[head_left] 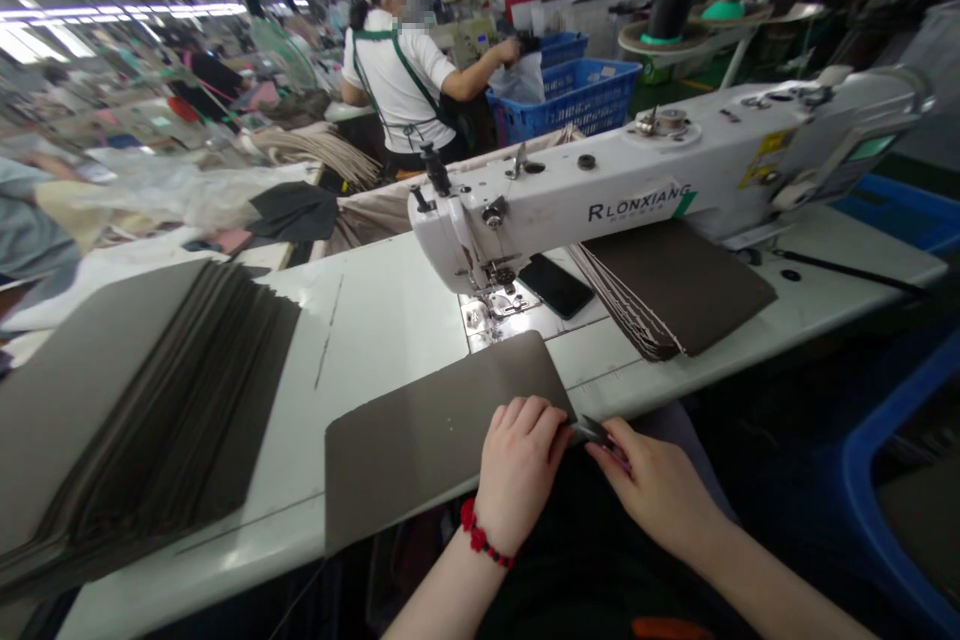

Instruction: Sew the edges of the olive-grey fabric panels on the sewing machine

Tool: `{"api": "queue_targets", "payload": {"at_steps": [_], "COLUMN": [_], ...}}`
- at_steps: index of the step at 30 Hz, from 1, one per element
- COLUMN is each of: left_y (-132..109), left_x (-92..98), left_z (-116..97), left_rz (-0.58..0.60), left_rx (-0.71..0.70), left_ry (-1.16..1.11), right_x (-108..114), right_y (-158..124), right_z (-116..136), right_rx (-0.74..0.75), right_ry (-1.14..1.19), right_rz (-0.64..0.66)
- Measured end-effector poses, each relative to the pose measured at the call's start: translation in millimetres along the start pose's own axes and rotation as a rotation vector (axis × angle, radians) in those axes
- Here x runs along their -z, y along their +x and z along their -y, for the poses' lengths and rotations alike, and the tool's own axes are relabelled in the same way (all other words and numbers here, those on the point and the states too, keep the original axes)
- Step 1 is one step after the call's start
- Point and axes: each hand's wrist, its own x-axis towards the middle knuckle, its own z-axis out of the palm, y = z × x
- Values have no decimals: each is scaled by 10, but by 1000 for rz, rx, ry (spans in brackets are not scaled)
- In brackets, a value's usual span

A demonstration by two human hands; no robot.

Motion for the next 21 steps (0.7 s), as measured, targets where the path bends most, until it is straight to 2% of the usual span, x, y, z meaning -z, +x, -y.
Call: {"api": "queue_targets", "payload": {"at_steps": [7,14,18,21], "left_y": [38,59,74,72], "left_x": [-3,-16,29,73], "left_z": [-65,-96,-66,-19], "left_rz": [24,34,49,47], "left_rx": [-54,-23,-30,-15], "left_ry": [104,137,103,-17], "right_x": [7,-4,-8,-8], "right_y": [43,47,38,29], "right_z": [18,6,5,5], "right_rx": [-6,-13,-9,17], "right_ry": [-105,-164,-131,-103], "right_rz": [2,5,-1,1]}}
